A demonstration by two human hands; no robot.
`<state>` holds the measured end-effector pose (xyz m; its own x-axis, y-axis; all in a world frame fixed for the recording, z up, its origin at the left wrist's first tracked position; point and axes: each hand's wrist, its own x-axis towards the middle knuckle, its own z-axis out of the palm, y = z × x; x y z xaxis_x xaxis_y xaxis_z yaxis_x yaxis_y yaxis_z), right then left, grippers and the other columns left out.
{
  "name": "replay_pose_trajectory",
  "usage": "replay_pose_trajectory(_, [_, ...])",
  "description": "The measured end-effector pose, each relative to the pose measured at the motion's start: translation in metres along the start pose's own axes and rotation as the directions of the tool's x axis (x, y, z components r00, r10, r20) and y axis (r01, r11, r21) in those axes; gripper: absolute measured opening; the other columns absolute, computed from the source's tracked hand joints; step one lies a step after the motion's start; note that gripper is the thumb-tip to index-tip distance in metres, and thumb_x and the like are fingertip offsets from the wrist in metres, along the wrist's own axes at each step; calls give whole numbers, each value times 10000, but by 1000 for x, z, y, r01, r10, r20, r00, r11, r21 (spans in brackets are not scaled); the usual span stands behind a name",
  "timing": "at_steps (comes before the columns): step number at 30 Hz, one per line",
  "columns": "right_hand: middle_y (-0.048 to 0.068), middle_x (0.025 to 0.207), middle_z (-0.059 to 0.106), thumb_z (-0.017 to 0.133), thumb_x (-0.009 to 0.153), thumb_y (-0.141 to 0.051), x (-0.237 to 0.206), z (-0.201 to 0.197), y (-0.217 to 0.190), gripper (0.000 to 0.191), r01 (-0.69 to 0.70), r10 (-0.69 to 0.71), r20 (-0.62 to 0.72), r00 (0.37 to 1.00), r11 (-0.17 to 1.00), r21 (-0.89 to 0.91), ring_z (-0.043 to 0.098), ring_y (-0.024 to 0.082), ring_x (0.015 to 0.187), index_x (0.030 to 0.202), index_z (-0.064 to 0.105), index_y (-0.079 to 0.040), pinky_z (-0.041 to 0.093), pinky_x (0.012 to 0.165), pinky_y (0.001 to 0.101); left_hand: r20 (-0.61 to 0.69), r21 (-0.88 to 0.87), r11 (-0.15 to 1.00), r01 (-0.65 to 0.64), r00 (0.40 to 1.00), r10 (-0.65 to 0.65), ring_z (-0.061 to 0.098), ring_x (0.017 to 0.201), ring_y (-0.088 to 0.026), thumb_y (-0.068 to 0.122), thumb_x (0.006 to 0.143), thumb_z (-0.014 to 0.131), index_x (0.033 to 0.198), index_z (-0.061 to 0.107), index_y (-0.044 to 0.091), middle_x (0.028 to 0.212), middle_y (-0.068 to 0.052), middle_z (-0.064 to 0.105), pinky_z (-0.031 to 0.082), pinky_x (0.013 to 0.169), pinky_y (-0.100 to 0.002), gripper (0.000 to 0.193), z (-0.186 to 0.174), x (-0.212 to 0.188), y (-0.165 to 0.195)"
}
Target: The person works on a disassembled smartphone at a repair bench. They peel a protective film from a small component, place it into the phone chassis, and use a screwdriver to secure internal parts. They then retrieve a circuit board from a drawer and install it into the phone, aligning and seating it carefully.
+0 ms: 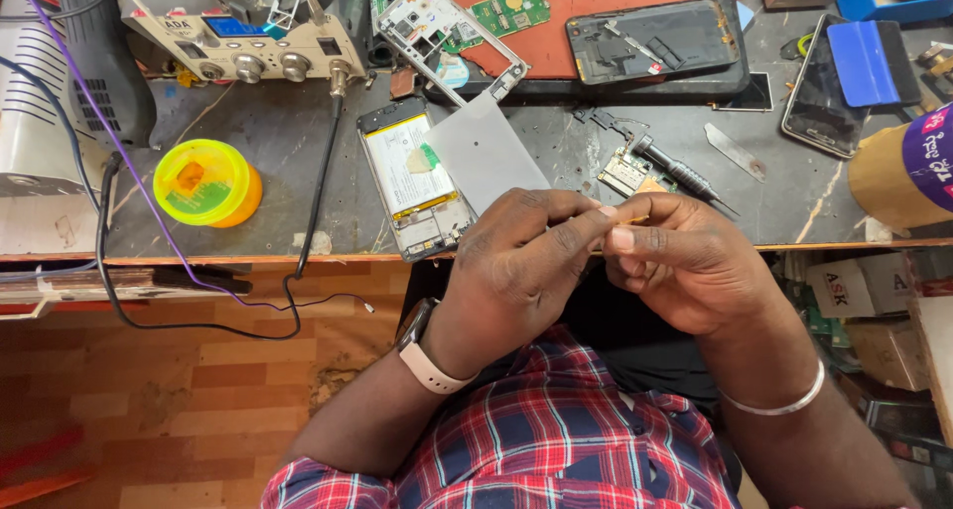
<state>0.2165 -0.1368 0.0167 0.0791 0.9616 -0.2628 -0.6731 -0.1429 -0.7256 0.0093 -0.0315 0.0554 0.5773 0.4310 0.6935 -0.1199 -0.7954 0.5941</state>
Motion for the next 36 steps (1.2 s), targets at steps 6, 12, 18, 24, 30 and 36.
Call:
replay_pose_trajectory(6, [58, 786, 636, 751, 913, -57, 0, 3, 0, 163, 12, -16, -30, 999, 992, -122, 568, 125, 664, 1011, 693, 59, 450, 593, 259, -97, 28, 997, 73, 993, -70, 680, 1013, -255, 2, 956, 750, 1168, 696, 60, 1110, -76, 677, 561, 850, -338, 226, 3, -2, 1])
replay_pose_trajectory(12, [26, 819, 648, 740, 921, -17, -7, 16, -11, 100, 258, -437, -184, 880, 766, -589, 549, 82, 674, 1015, 727, 16, 435, 626, 213, -228, -57, 959, 279, 931, -284, 708, 852, -173, 29, 990, 714, 1110, 720, 74, 1036, -70, 717, 570, 765, -271, 128, -3, 0, -1])
replay_pose_trajectory(18, [72, 1033, 667, 770, 1070, 22, 0, 41, -38, 72, 153, -826, 275, 493, -230, -961, 627, 113, 846, 1119, 738, 62, 506, 763, 249, -231, -303, 859, 413, 843, -486, 664, 810, -96, 47, 991, 709, 1096, 754, 57, 992, -45, 729, 547, 742, -239, 115, -16, -2, -6])
replay_pose_trajectory(24, [49, 898, 687, 812, 1051, -84, -7, 45, -15, 152, 284, -730, 63, 680, 183, -941, 615, 91, 736, 1015, 718, 29, 504, 681, 226, -308, -48, 969, 241, 920, -244, 684, 908, -135, 20, 1028, 728, 1198, 729, 89, 1088, -39, 695, 558, 776, -241, 183, -14, -9, 1])
replay_pose_trajectory(30, [84, 954, 728, 759, 930, -184, -7, 43, 11, 301, 191, -206, -34, 978, 949, -250, 624, 111, 732, 1089, 697, 64, 505, 638, 247, -172, 385, 922, -47, 978, 122, 645, 1078, -252, -26, 933, 769, 1314, 693, 86, 1180, -62, 651, 513, 894, -371, 404, -16, -16, -2])
replay_pose_trajectory(36, [77, 905, 704, 738, 974, -141, 9, 45, 22, 243, 169, -184, -71, 980, 969, -180, 599, 99, 687, 1098, 703, 65, 489, 601, 245, -77, 432, 894, -121, 982, 170, 627, 1009, -237, 27, 857, 760, 1315, 707, 71, 1171, -57, 656, 483, 885, -401, 462, -13, -23, -7])
